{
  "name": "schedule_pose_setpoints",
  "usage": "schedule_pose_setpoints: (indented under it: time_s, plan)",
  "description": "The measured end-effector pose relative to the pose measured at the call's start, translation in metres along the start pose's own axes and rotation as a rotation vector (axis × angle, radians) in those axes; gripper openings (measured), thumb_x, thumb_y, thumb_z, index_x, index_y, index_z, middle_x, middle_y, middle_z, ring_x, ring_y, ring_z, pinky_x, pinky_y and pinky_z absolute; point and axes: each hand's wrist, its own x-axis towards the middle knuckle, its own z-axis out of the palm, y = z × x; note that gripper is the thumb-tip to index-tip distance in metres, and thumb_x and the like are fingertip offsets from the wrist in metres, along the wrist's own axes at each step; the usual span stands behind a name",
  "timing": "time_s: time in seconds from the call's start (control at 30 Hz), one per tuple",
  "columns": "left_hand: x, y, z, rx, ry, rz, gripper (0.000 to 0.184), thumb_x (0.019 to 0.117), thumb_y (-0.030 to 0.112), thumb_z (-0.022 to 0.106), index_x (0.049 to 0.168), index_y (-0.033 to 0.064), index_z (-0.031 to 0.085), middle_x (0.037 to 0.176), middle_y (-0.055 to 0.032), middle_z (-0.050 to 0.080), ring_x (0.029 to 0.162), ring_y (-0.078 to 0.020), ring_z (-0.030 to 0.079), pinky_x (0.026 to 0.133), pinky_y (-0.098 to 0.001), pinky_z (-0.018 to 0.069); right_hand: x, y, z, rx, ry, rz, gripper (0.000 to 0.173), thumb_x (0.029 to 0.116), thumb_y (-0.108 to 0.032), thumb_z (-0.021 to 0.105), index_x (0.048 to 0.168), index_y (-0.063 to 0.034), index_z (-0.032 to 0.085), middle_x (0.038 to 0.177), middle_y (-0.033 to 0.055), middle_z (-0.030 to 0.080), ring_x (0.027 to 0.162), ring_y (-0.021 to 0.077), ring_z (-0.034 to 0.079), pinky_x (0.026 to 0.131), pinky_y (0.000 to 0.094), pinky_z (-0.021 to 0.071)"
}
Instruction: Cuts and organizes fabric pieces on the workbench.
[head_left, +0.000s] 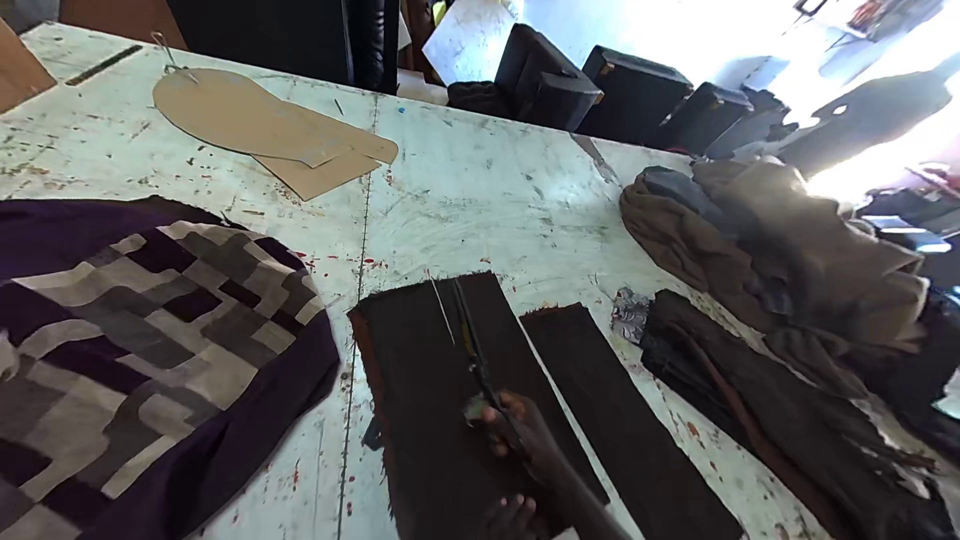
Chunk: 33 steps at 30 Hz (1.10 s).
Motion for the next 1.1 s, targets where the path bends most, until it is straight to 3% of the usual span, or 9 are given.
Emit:
schedule_pose_setpoints:
  time_s: [0.23, 0.33, 0.4, 0.53, 0.73, 0.83, 0.9, 0.97, 1.1]
  plan:
    - [-0.024, -0.004, -0.041, -0.008, 0.15, -0.287, 0.058, 0.0862, 0.026, 0.073, 0.138, 0.0044, 0.059, 0.167, -0.0191, 0.026, 0.157, -0.0365, 0.018, 0.125, -0.0533, 0.0239, -0.185, 0.035, -0.044, -0.234, 0.065, 0.072, 0.051, 0.0778, -0.055, 0.084, 0.096, -0.0105, 0.067, 0.074, -0.0004, 0.066, 0.052, 0.0103, 0.058, 0.045, 0.0275, 0.0513]
    - [-0.043, -0.018, -0.085, -0.051, 0.153, -0.442, 0.029, 0.1002, 0.023, 0.054, 0.115, 0.0036, 0.069, 0.157, -0.0106, 0.048, 0.147, -0.0289, 0.042, 0.118, -0.0466, 0.0395, -0.241, 0.058, -0.051, -0.271, 0.051, 0.197, 0.043, 0.0785, -0.043, 0.086, 0.096, -0.0083, 0.067, 0.072, -0.0028, 0.065, 0.055, 0.0076, 0.058, 0.051, 0.0268, 0.0512]
    - [-0.051, -0.031, -0.129, -0.178, 0.251, -0.658, 0.041, 0.1043, 0.031, 0.05, 0.131, 0.0048, 0.066, 0.138, -0.0086, 0.064, 0.129, -0.0224, 0.06, 0.111, -0.0442, 0.0477, -0.266, 0.071, -0.054, -0.332, -0.007, 0.266, 0.04, 0.0803, -0.038, 0.086, 0.096, -0.0066, 0.067, 0.072, -0.0023, 0.064, 0.058, 0.0077, 0.059, 0.054, 0.0283, 0.0517]
    - [-0.06, -0.048, -0.226, -0.291, 0.656, -0.795, 0.029, 0.1033, 0.029, 0.06, 0.119, 0.0052, 0.067, 0.095, -0.0135, 0.072, 0.084, -0.0261, 0.071, 0.08, -0.0539, 0.0588, -0.265, 0.084, -0.033, -0.768, -0.147, 0.342, 0.048, 0.0809, -0.049, 0.083, 0.099, -0.007, 0.07, 0.078, 0.0095, 0.066, 0.071, 0.0256, 0.064, 0.068, 0.0518, 0.0538]
    - [-0.021, 0.003, -0.272, -0.199, 0.867, -0.458, 0.016, 0.1011, 0.021, 0.062, 0.11, 0.008, 0.065, 0.083, -0.0033, 0.066, 0.067, -0.013, 0.063, 0.06, -0.0366, 0.0568, -0.188, 0.091, 0.051, -1.18, -0.191, 0.255, 0.044, 0.089, -0.041, 0.073, 0.117, -0.0083, 0.066, 0.105, 0.0184, 0.071, 0.1, 0.0401, 0.068, 0.085, 0.0638, 0.0524]
    - [0.012, 0.035, -0.231, -0.208, 0.682, -0.355, 0.024, 0.1002, 0.025, 0.063, 0.119, 0.0112, 0.068, 0.095, -0.0032, 0.071, 0.077, -0.0142, 0.069, 0.07, -0.0405, 0.0608, -0.18, 0.108, 0.069, -1.104, -0.139, 0.132, 0.051, 0.0908, -0.031, 0.073, 0.135, -0.0078, 0.06, 0.129, 0.0194, 0.064, 0.118, 0.0387, 0.063, 0.097, 0.06, 0.0515]
    - [0.029, 0.048, -0.2, -0.273, 0.352, -0.331, 0.049, 0.101, 0.041, 0.061, 0.141, 0.0125, 0.058, 0.126, -0.0069, 0.069, 0.112, -0.018, 0.068, 0.1, -0.0449, 0.0565, -0.191, 0.118, 0.07, -0.997, -0.062, -0.003, 0.049, 0.0946, -0.033, 0.07, 0.138, -0.0127, 0.062, 0.139, 0.0174, 0.06, 0.124, 0.0342, 0.062, 0.102, 0.0545, 0.0524]
    - [0.041, 0.039, -0.179, -0.306, 0.095, -0.374, 0.075, 0.0962, 0.061, 0.058, 0.158, 0.0222, 0.04, 0.148, -0.0067, 0.056, 0.134, -0.0212, 0.055, 0.114, -0.049, 0.0451, -0.207, 0.126, 0.066, -0.798, 0.096, -0.202, 0.032, 0.0963, -0.036, 0.07, 0.117, -0.0132, 0.075, 0.124, 0.0133, 0.068, 0.108, 0.025, 0.069, 0.093, 0.0467, 0.0589]
    - [0.047, -0.063, -0.181, -0.175, 0.21, -0.505, 0.073, 0.097, 0.055, 0.062, 0.156, 0.0164, 0.042, 0.156, -0.01, 0.048, 0.145, -0.0306, 0.044, 0.119, -0.0547, 0.0359, -0.226, 0.129, 0.06, -0.203, 0.522, -0.219, 0.016, 0.0931, -0.015, 0.074, 0.097, 0.0004, 0.071, 0.087, 0.0093, 0.074, 0.072, 0.0186, 0.073, 0.067, 0.0381, 0.0645]
